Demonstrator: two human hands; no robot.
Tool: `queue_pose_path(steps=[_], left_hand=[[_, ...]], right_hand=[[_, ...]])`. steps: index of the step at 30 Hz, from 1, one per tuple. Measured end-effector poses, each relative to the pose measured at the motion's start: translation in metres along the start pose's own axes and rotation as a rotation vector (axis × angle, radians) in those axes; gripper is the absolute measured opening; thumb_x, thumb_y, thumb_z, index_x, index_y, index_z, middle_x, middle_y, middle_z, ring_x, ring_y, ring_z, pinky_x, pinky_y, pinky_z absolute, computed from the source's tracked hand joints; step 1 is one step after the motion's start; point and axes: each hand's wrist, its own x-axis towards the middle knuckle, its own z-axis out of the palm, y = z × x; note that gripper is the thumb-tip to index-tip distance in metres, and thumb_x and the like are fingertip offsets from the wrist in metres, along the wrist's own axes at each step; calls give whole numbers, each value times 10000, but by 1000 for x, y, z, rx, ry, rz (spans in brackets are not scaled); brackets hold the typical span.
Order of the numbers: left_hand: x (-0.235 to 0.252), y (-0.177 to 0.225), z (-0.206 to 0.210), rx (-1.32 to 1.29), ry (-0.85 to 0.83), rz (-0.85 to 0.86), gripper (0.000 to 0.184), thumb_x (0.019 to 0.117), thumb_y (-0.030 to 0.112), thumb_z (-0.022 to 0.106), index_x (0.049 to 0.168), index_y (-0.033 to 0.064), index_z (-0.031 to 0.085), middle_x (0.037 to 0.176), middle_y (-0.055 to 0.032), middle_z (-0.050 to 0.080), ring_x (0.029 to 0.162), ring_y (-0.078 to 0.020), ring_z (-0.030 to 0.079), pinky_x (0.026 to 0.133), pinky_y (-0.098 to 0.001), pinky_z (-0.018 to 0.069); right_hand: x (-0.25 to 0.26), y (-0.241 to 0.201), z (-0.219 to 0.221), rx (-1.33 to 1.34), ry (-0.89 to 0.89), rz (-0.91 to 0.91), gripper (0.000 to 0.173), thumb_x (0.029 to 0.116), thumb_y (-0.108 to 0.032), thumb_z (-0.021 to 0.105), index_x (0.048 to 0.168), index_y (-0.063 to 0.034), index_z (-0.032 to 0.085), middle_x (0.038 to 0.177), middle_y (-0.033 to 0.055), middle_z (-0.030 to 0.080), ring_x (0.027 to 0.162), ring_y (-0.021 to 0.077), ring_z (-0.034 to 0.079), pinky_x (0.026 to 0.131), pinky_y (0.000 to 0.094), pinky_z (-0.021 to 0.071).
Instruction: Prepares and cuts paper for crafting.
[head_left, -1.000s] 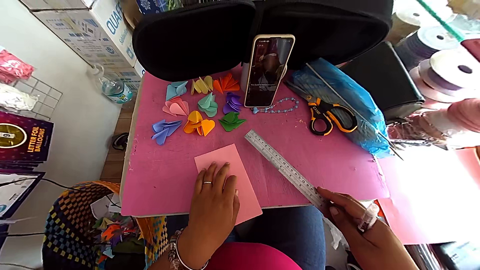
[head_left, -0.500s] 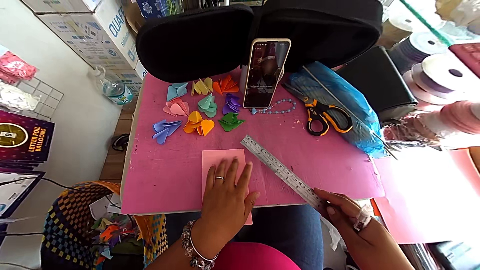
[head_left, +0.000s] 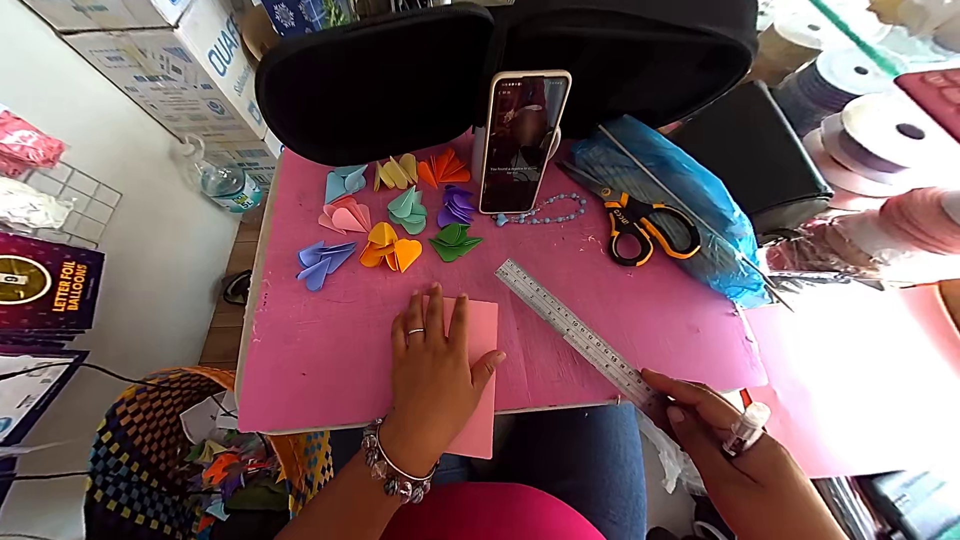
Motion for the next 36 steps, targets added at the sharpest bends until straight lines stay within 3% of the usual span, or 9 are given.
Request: queue_pose_path(steps=[6,11,16,19,24,28,31,34,36], left_hand=[[0,2,-9,-70,-182,350,736,955,624,510,1522,155,496,1607,-186,399,1471,-458,368,1161,-657,276],[-4,10,-21,-138,-235,442,538,863,201,660,1398,158,616,1576,-136,462,1466,-413,401,1156,-655,290],[-11,13,-10,-23,-48,258,768,916,676,504,1460,139,573,1548,-223,469,1418,-489,435,1091,-722,327],[-13,11,-5,30,-72,159,933,900,798,351,1502,105,521,1562,-231,448,1427,-486,425,1078,-699,353],[-14,2,-4,-1,-107,335,857,883,739,496,1495,140,532,1587,-218,416,1431,-472,425,1096,-655,373],[-1,-22,-31,-86,-298,574,712,796,373,812,1449,203,583,1594,-138,435,1481,-411,373,1178,-648,269],[-1,-40,-51,-119,-411,695,494,898,185,722,1383,237,646,1532,-32,534,1469,-379,408,1153,-667,298],[-11,-50,-56,-233,-305,603,377,942,408,630,1256,213,702,1360,27,668,1366,-276,549,1103,-580,411],[-21,-38,-50,-295,-132,313,544,968,581,539,1242,143,711,1335,-62,675,1329,-321,571,1071,-603,430]], right_hand=[[-2,2,0,16,15,4,380,1000,-67,459,1323,21,638,1226,111,665,1028,17,640,888,161,534],[-2,1,0,16,18,22,381,1000,-70,455,1321,18,641,1228,110,662,1031,11,637,891,157,531],[-1,2,0,29,16,30,376,997,-60,460,1317,23,641,1235,106,664,1035,10,640,897,159,535],[-2,3,1,32,7,34,378,1000,-70,461,1320,26,638,1232,113,662,1019,17,644,884,163,539],[-2,4,4,25,-14,23,369,1005,-80,459,1307,17,649,1217,100,664,993,0,641,858,148,539],[-2,3,4,10,-21,23,375,999,-82,458,1304,7,657,1225,105,666,1024,13,643,876,159,542],[-3,1,3,16,-37,32,376,998,-65,459,1312,14,652,1235,117,665,1055,30,643,909,172,538],[-4,2,4,56,-52,47,367,1001,-54,464,1310,32,643,1228,116,660,1045,24,645,908,176,545],[-3,3,8,85,-69,50,364,1006,-56,466,1311,39,639,1225,115,664,1040,23,643,910,181,543]])
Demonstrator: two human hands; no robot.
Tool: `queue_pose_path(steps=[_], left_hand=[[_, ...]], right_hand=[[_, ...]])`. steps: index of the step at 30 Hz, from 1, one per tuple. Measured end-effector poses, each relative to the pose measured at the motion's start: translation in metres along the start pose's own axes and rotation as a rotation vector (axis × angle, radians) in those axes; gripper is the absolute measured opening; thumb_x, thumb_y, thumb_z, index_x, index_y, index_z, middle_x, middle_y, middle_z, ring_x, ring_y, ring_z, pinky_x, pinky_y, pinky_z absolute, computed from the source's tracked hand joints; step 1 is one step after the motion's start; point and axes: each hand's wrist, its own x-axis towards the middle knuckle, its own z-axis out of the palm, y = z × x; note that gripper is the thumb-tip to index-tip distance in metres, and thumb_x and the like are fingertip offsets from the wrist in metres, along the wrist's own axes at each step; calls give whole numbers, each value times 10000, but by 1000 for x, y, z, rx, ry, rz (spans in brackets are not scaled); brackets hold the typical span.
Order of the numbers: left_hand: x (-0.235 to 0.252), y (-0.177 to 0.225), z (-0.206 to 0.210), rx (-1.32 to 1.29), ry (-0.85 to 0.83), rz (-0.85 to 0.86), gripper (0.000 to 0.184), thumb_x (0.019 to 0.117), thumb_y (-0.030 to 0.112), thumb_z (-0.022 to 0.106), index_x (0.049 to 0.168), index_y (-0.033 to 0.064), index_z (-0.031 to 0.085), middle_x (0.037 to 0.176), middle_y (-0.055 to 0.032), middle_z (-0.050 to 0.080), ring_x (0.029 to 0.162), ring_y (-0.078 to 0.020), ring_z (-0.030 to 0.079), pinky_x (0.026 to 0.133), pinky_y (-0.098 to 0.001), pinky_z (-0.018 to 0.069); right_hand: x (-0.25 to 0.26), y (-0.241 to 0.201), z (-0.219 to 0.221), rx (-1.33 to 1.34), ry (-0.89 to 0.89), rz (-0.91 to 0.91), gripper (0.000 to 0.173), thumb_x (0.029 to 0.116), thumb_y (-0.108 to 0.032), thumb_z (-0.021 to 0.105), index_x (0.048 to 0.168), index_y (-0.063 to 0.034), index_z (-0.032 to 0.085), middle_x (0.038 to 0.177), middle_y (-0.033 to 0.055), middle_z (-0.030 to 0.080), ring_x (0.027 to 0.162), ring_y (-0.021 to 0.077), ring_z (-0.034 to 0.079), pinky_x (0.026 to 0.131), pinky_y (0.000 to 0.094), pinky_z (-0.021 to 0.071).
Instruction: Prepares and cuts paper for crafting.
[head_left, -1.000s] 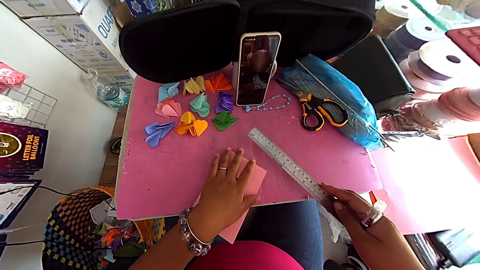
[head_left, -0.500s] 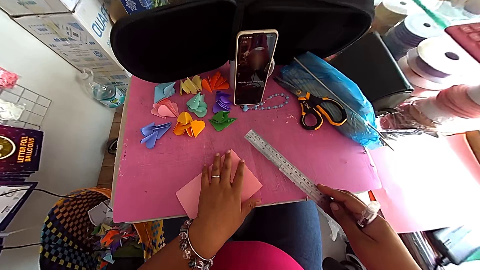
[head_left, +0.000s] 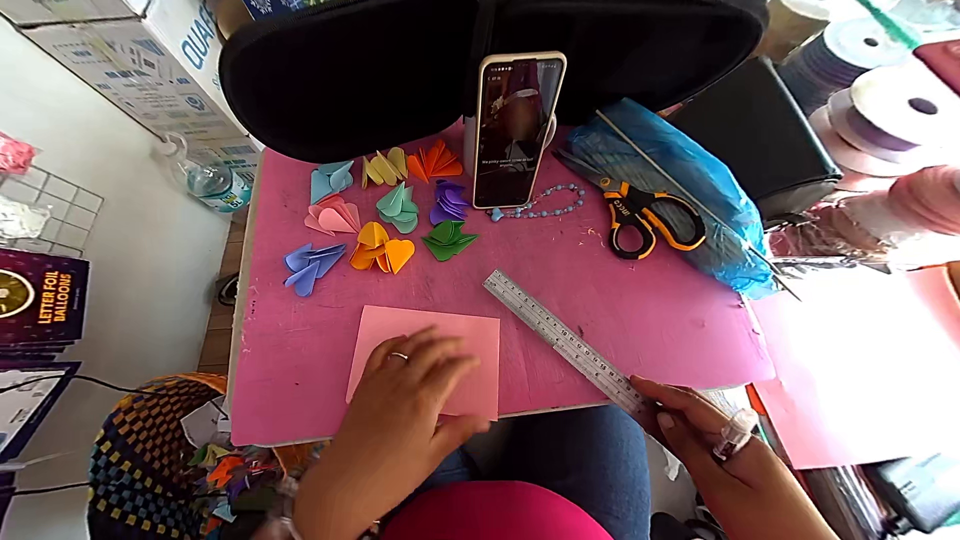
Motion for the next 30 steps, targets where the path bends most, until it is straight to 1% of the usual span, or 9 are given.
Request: queue_pose_path(steps=[3,5,9,14,18,20,23,26,30], left_hand=[[6,17,37,133,215,-310,808,979,707,356,1391,66,624,1460,-173,581,1368,-423,520,1062,-667,395],[9,20,57,273,253,-344,914,960,768,251,1400,54,616,1478,-192,560,1368,-445,512,1048,-655,403],[12,25,70,344,236,-248,938,941,788,231,1416,71,604,1497,-207,536,1377,-477,489,1048,-656,400],[17,14,63,248,57,49,898,930,799,254,1471,150,556,1569,-176,461,1442,-457,418,1106,-686,340],[20,23,59,181,75,17,915,880,856,297,1365,155,631,1517,-148,531,1428,-450,441,1106,-718,319],[20,32,65,171,98,1,823,866,786,479,1364,150,634,1492,-167,547,1413,-472,450,1093,-718,341],[20,35,67,163,65,43,651,813,482,735,1368,158,632,1503,-155,538,1429,-448,439,1107,-715,319],[18,23,50,133,-32,87,542,862,395,699,1366,202,646,1559,-75,498,1472,-408,393,1132,-720,266],[14,5,46,117,-38,57,480,992,430,505,1411,220,608,1582,-53,471,1483,-401,375,1143,-688,278]], right_hand=[[3,1,5,7,-17,-3,369,1005,-74,466,1315,17,644,1224,89,672,1039,12,646,905,174,544],[4,1,7,19,-23,-8,372,1006,-83,467,1321,10,642,1220,86,672,1028,23,652,897,184,553],[0,-3,6,41,-52,11,373,998,-60,478,1325,34,631,1240,96,667,1056,30,647,915,191,547],[-8,5,8,101,-43,45,369,991,-41,479,1319,42,626,1232,93,674,1030,26,653,904,191,549],[-11,6,11,186,-29,71,385,986,-24,468,1340,43,602,1214,55,679,969,9,661,861,179,559],[-11,5,12,215,-36,93,384,985,-7,464,1344,49,588,1195,40,685,940,8,665,845,180,564],[-14,3,9,226,-63,118,386,993,0,463,1357,49,580,1203,50,680,954,19,666,860,193,567],[-19,2,5,221,-85,146,396,992,4,460,1368,48,575,1183,52,682,926,18,662,835,189,564],[-25,6,6,253,-79,171,398,990,11,450,1368,49,571,1163,40,679,886,23,657,790,191,568]])
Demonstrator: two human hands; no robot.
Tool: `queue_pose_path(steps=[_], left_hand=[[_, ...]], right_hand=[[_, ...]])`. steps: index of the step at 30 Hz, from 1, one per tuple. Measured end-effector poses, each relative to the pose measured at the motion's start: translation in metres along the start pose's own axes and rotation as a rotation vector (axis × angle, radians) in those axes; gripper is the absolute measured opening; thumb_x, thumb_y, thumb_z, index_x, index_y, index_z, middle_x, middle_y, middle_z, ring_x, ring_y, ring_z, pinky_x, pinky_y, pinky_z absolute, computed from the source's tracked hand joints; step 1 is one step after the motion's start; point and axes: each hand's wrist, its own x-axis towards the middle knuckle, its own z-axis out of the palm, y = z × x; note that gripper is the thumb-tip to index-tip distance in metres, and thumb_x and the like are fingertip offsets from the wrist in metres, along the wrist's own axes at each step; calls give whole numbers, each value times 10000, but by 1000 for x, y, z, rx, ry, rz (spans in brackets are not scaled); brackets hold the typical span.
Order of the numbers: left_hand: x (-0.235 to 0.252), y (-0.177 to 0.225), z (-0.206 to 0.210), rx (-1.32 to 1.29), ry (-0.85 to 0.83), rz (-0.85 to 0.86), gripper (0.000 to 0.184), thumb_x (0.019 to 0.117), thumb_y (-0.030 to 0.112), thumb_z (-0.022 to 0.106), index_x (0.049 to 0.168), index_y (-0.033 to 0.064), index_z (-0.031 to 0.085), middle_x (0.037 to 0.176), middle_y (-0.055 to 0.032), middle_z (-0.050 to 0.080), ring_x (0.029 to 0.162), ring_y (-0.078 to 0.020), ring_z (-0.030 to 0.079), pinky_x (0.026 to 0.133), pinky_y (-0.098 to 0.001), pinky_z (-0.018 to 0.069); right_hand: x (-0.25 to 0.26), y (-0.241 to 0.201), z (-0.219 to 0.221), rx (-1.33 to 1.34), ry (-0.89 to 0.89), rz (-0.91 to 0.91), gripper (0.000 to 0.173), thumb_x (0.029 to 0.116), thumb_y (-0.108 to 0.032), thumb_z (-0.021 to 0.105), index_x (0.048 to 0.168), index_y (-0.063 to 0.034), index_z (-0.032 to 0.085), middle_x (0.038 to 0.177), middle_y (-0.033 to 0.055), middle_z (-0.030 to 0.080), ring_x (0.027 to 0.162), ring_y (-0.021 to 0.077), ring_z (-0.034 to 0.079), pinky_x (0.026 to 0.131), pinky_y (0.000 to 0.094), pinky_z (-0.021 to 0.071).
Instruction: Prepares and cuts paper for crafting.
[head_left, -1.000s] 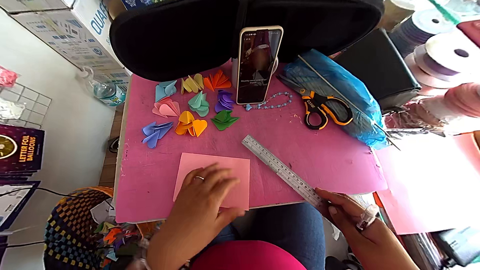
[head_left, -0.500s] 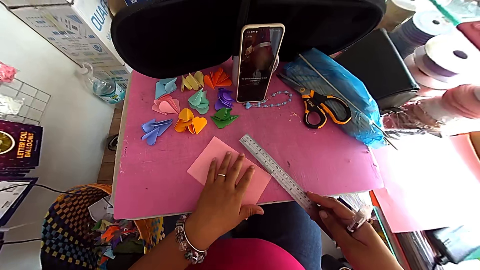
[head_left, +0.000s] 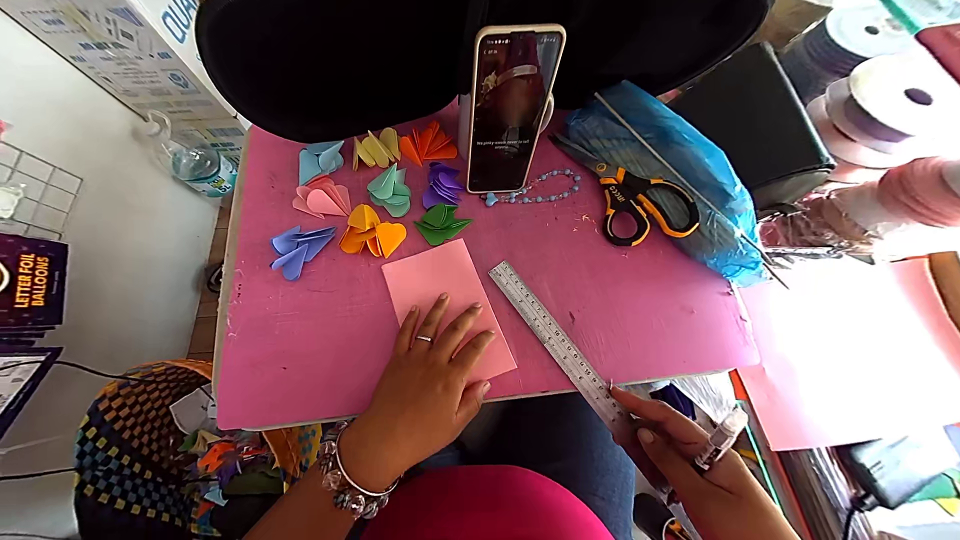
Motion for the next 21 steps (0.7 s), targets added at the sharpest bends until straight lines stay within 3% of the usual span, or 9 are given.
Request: queue_pose_path(steps=[5,9,14,18,21], left_hand=[[4,1,19,48,105,-32,512,1040,445,391,1447,186,564,1588,-58,464,1479,-408,380,1154,-668,269],[10,7,25,-5,216,-86,526,1027,439,457,1426,116,570,1519,-147,523,1445,-406,433,1152,-659,297],[12,8,28,65,192,-74,521,1050,430,387,1471,170,552,1559,-114,489,1464,-414,403,1145,-681,280],[11,8,31,130,178,-58,525,1065,436,330,1482,205,550,1566,-85,489,1468,-421,393,1147,-679,267],[12,8,31,137,191,-67,531,1067,461,327,1457,196,571,1546,-96,510,1460,-419,405,1150,-675,268]], right_hand=[[-3,4,12,3,-52,-16,412,991,12,449,1383,37,573,1195,67,666,897,32,659,783,204,572],[-3,1,18,32,-91,-16,415,997,7,456,1395,25,572,1237,74,654,893,28,654,769,190,570],[-6,-2,19,-22,-113,-9,427,994,-16,473,1405,-8,587,1283,86,638,917,24,657,786,187,571],[-6,-1,21,-115,-141,-61,426,996,-35,476,1403,-24,603,1309,98,636,1002,2,642,865,152,540],[-6,3,21,-164,-137,-107,426,993,-48,473,1393,-51,622,1291,85,645,983,-19,633,845,125,527]])
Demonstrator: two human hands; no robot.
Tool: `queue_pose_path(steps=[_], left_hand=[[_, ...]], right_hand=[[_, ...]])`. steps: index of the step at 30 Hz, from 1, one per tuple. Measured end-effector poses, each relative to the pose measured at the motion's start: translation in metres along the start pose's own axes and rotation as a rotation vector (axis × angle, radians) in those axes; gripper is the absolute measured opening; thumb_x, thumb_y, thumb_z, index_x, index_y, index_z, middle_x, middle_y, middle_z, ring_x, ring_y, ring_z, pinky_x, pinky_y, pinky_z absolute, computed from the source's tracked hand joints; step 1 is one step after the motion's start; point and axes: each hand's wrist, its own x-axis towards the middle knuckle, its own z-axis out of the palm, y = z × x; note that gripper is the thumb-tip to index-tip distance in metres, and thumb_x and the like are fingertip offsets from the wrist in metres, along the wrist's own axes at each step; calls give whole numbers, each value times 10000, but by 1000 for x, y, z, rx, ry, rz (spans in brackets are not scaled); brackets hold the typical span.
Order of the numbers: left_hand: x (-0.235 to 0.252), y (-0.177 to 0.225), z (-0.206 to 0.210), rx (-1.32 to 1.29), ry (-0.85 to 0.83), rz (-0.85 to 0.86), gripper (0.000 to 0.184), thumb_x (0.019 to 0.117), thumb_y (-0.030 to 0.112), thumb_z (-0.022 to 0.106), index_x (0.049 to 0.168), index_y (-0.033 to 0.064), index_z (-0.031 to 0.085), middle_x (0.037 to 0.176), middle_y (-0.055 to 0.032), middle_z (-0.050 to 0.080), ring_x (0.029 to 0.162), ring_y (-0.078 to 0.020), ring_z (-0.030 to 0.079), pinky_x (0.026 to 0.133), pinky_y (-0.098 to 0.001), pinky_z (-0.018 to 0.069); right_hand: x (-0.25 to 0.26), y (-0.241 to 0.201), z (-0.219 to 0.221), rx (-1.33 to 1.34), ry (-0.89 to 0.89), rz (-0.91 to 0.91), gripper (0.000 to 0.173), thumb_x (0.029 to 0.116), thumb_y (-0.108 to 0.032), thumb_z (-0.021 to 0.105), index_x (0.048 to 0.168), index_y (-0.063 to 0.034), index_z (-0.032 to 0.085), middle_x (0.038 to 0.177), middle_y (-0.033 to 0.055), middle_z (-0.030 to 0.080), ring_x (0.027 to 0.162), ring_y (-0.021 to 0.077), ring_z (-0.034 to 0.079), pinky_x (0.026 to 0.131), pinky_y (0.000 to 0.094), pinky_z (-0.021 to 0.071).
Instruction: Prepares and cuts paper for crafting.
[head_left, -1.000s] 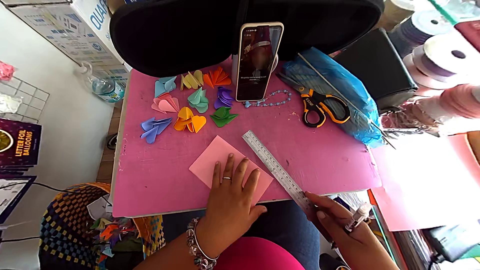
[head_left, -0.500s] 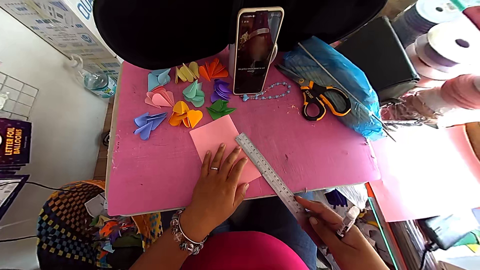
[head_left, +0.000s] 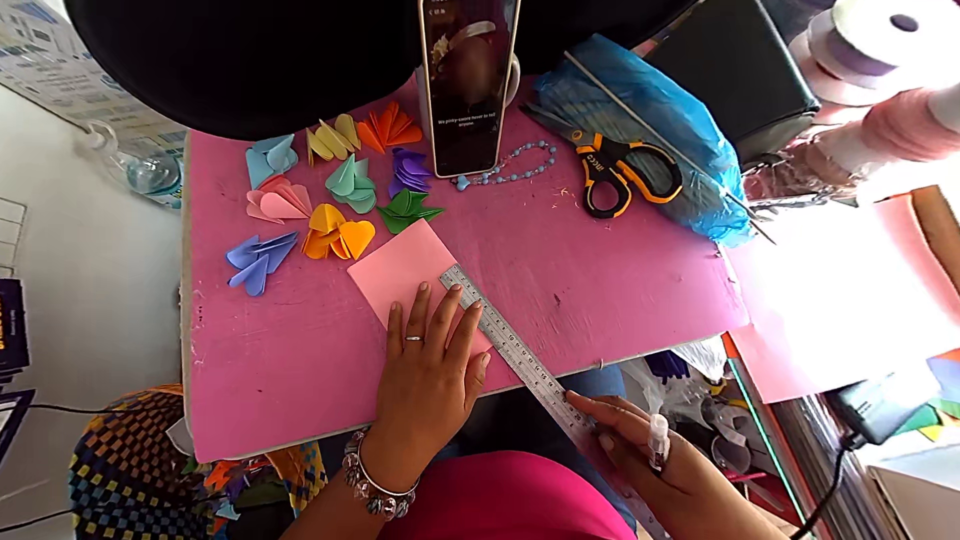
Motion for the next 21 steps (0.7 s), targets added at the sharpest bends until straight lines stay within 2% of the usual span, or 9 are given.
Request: queue_pose_path(steps=[5,11,15,18,21], left_hand=[[1,0,0,-14,23,-13,560,1062,524,347,1405,165,606,1483,-142,560,1446,-412,425,1158,-655,272],[1,0,0,-19,32,-34,580,1054,541,356,1378,137,617,1460,-193,561,1439,-403,436,1170,-633,270],[1,0,1,-18,17,-33,600,1057,539,347,1395,115,606,1505,-200,524,1452,-406,420,1173,-640,256],[1,0,0,-15,15,-35,597,1057,536,352,1385,108,609,1518,-177,520,1454,-404,419,1174,-629,257],[1,0,1,-21,24,-36,592,1053,535,363,1372,99,607,1509,-152,538,1455,-389,420,1176,-622,250]], right_hand=[[0,1,2,-6,3,-5,419,996,-60,475,1382,-69,639,1282,77,653,962,-26,629,817,114,522],[0,2,2,-7,-19,-48,432,967,-41,491,1368,-65,652,1281,82,669,1122,15,630,952,136,501],[0,2,3,4,-32,-74,437,955,-19,500,1360,-63,659,1271,77,675,1147,18,624,976,138,496],[1,7,4,18,-22,-84,422,970,-47,506,1367,-73,647,1247,71,670,1082,9,634,926,131,513],[3,9,7,40,-21,-65,398,1024,-125,516,1409,-80,607,1216,64,670,980,-1,642,860,134,532]])
